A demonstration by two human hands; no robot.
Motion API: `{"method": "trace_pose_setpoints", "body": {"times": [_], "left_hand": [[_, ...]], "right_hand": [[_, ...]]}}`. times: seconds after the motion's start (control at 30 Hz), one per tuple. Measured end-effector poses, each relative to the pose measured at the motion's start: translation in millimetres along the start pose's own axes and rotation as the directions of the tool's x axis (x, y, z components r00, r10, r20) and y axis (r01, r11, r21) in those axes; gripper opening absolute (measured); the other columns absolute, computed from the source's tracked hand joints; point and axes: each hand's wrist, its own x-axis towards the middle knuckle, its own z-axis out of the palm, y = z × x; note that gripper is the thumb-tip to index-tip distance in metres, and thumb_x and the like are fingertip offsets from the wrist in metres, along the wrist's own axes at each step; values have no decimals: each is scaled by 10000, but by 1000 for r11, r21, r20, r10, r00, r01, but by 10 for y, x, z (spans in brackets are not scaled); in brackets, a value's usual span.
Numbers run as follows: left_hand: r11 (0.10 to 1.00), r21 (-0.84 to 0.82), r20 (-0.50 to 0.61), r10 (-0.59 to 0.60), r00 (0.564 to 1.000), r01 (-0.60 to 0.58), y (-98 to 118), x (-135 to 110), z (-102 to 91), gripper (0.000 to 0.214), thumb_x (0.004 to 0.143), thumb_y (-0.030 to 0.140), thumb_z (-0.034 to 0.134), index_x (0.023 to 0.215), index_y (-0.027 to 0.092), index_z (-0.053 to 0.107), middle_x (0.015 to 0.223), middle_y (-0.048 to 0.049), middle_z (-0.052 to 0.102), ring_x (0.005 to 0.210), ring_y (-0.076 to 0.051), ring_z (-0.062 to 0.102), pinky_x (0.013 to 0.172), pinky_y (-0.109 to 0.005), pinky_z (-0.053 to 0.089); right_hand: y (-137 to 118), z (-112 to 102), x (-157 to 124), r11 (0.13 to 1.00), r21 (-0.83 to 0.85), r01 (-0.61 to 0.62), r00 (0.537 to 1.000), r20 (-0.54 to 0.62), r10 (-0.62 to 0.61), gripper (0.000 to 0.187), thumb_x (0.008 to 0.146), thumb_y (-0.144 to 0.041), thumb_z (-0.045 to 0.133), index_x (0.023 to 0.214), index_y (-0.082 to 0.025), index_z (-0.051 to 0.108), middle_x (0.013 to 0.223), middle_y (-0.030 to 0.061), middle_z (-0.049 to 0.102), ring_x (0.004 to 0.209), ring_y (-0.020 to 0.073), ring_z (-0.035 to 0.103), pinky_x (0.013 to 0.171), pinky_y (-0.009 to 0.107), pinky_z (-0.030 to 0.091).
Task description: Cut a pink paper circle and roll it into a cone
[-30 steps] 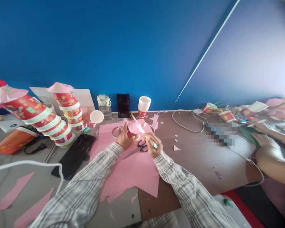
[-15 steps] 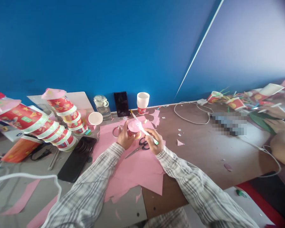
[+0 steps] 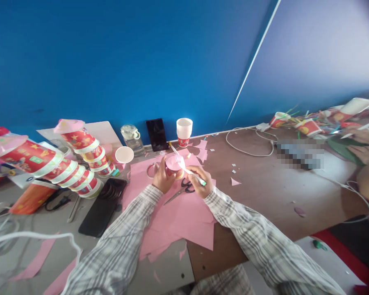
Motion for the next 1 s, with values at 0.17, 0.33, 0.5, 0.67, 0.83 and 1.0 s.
{"method": "trace_pose_setpoints", "body": {"times": [0.17,0.33,0.5,0.67,0.83,1.0], "left_hand": [[1000,-6,-40,25,999,-25,29,16,-21,717,623,209,528,1254,147,193,1146,-160,493,1005,-307,503,869,-516,395],[1000,-7,-65,17,998,-18,66,28,-39,691,629,228,543,1236,148,223,1114,-156,508,999,-299,507,857,-501,407],[1000,-14,-32,-14,999,14,38,16,-26,735,581,155,549,1238,135,222,1101,-156,517,1011,-309,492,868,-515,393],[1000,-3,-31,20,999,-20,19,14,-26,768,580,157,547,1254,168,178,1133,-148,491,1027,-307,483,860,-524,400],[1000,-18,-27,12,1000,-13,41,21,-45,783,569,145,546,1259,184,177,1119,-131,493,1005,-306,493,862,-539,398],[1000,-29,-28,11,1000,-11,34,17,-37,782,575,149,540,1265,185,172,1086,-122,507,999,-305,491,870,-553,390]], "right_hand": [[-73,-46,6,994,66,-92,994,-55,96,165,965,-574,877,896,-428,846,696,105,785,707,362,853,540,477,656],[-58,-45,-2,991,112,-79,986,-139,94,218,991,-627,847,906,-426,860,669,88,760,636,332,796,546,476,642],[-44,-15,-8,992,127,17,996,-89,-6,371,1013,-636,833,1067,-286,940,816,87,868,616,261,765,602,420,671],[-18,17,-7,992,130,6,997,-81,5,391,1057,-582,787,1065,-225,947,764,63,822,592,216,711,558,341,603],[-17,3,9,992,122,-7,996,-87,18,373,1041,-569,790,1031,-228,940,724,41,788,573,205,674,560,338,579],[-38,-4,19,993,112,-40,998,-53,46,370,1019,-603,807,1014,-254,931,751,56,812,604,230,711,570,354,592]]}}
